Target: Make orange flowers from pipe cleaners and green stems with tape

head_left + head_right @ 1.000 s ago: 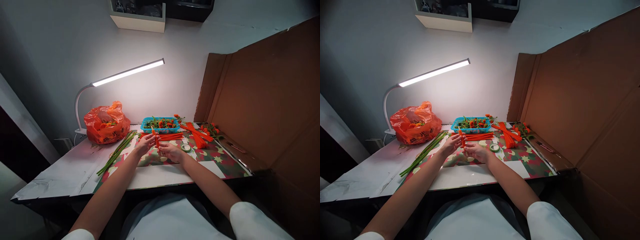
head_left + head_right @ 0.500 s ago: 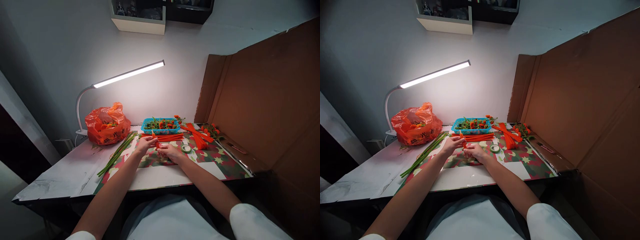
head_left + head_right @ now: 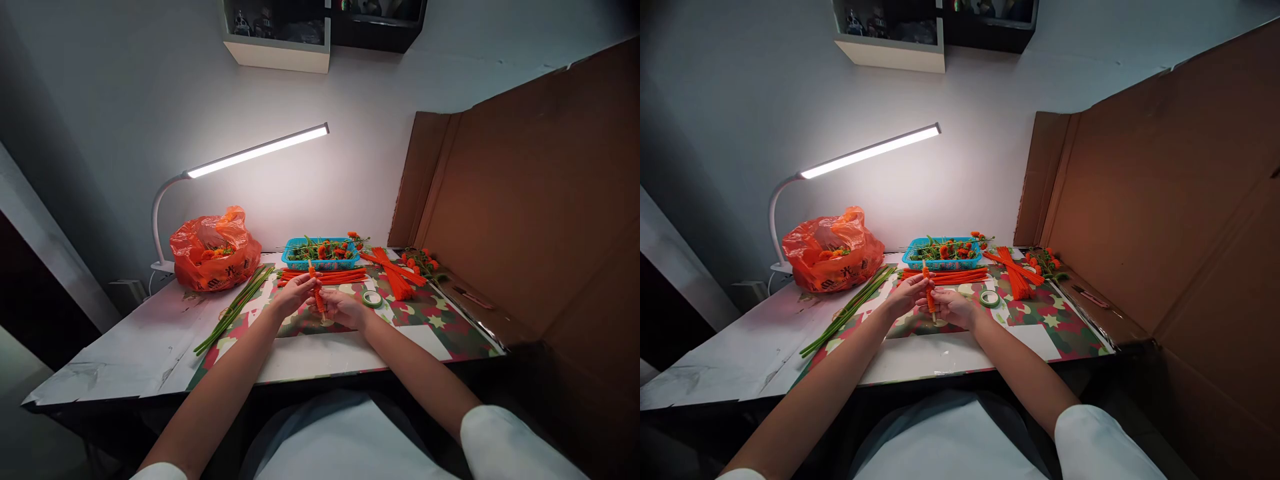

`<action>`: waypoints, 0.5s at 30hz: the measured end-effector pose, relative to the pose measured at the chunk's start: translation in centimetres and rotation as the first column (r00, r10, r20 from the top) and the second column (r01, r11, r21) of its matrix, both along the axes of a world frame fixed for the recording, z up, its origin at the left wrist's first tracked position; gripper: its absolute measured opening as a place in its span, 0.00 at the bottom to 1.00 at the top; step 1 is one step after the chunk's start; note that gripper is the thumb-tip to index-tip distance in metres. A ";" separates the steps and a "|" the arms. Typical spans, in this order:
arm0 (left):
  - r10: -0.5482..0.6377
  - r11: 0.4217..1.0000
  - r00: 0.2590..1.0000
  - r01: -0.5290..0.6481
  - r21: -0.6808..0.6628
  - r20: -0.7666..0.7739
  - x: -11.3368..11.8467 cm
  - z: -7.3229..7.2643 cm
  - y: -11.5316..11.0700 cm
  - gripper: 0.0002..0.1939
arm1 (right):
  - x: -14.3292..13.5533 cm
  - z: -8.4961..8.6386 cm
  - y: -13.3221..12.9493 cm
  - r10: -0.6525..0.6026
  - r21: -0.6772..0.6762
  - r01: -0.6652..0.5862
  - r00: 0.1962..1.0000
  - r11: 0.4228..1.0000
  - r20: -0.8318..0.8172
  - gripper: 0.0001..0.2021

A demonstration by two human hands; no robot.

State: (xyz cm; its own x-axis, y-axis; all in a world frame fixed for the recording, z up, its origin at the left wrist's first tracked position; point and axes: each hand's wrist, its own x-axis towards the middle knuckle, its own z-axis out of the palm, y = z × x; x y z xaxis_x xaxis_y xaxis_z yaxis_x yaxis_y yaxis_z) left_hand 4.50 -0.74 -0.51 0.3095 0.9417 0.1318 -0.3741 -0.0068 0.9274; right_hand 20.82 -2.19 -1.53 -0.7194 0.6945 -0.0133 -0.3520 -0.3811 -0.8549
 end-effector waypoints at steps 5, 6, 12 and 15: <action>0.134 0.984 0.965 -0.103 0.143 -0.227 -0.2 0.2 -0.2 0.18 | 0.2 -0.5 0.5 -0.101 0.054 0.095 0.988 0.994 0.115 0.12; 0.174 0.976 0.946 -0.128 0.176 -0.274 -0.2 0.3 -0.3 0.18 | 0.2 -0.5 0.6 -0.128 0.071 0.119 0.980 0.990 0.149 0.12; 0.291 0.947 0.880 -0.208 0.246 -0.375 -0.2 0.2 -0.3 0.13 | 0.0 -0.8 0.7 -0.314 0.248 0.243 0.899 0.938 0.305 0.16; 0.307 0.941 0.895 -0.235 0.243 -0.324 0.1 -0.4 0.0 0.13 | -0.4 -1.0 0.6 -0.434 0.389 0.307 0.850 0.869 0.299 0.17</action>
